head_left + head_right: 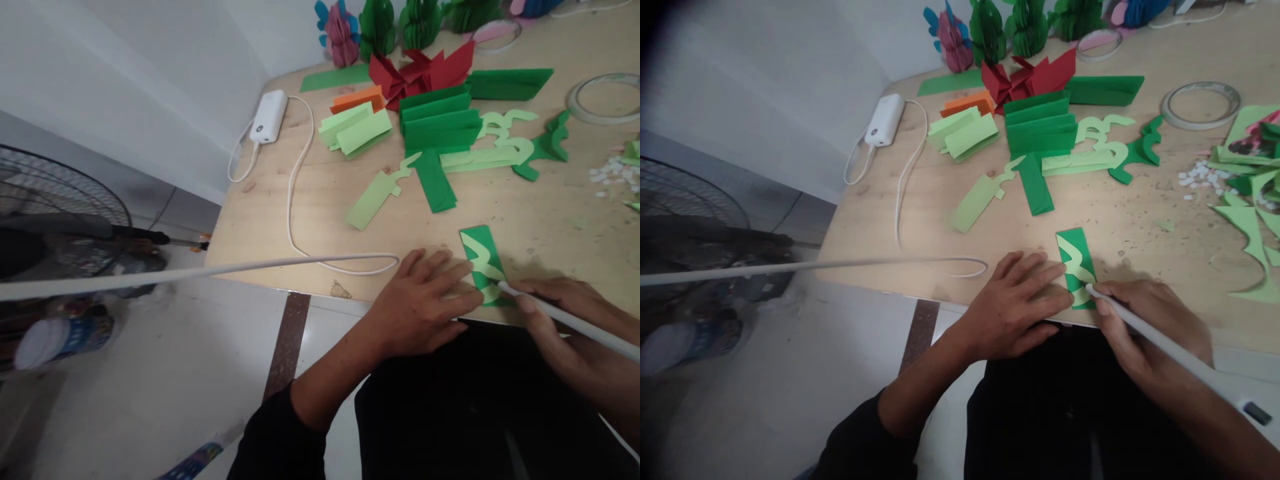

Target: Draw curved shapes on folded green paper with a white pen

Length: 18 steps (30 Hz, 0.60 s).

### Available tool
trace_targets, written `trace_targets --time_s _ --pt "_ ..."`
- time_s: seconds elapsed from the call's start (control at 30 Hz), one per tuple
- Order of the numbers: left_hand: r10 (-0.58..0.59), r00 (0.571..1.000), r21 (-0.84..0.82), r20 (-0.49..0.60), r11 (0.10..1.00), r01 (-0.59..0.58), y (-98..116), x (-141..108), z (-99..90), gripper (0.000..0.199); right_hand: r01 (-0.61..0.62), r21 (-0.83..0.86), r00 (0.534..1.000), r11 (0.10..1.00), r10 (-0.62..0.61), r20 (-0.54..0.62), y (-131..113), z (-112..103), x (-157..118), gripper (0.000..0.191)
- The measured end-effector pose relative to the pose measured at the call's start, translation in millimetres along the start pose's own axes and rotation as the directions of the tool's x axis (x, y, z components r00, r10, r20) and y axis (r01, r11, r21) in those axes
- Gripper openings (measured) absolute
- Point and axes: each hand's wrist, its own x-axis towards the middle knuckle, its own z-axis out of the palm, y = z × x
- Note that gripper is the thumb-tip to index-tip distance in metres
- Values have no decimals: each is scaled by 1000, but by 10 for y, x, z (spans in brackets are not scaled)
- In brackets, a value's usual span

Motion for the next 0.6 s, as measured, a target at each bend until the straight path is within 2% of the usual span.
trace_targets --time_s 0.27,0.47,0.5,0.6 --pt "0 1000 -7 4 1000 0 -2 -1 0 38 -29 2 1000 1000 29 3 13 4 -37 16" --pt "0 1000 -8 1 1000 0 -5 -1 9 38 -164 55 986 985 164 9 4 -50 -48 22" --pt "0 1000 -10 -1 1000 0 -5 -1 10 38 -155 68 988 986 154 12 5 -51 -40 25" --pt "-1 1000 -16 -8 1000 1 -4 -2 13 37 -26 86 999 996 23 30 27 -29 -12 31"
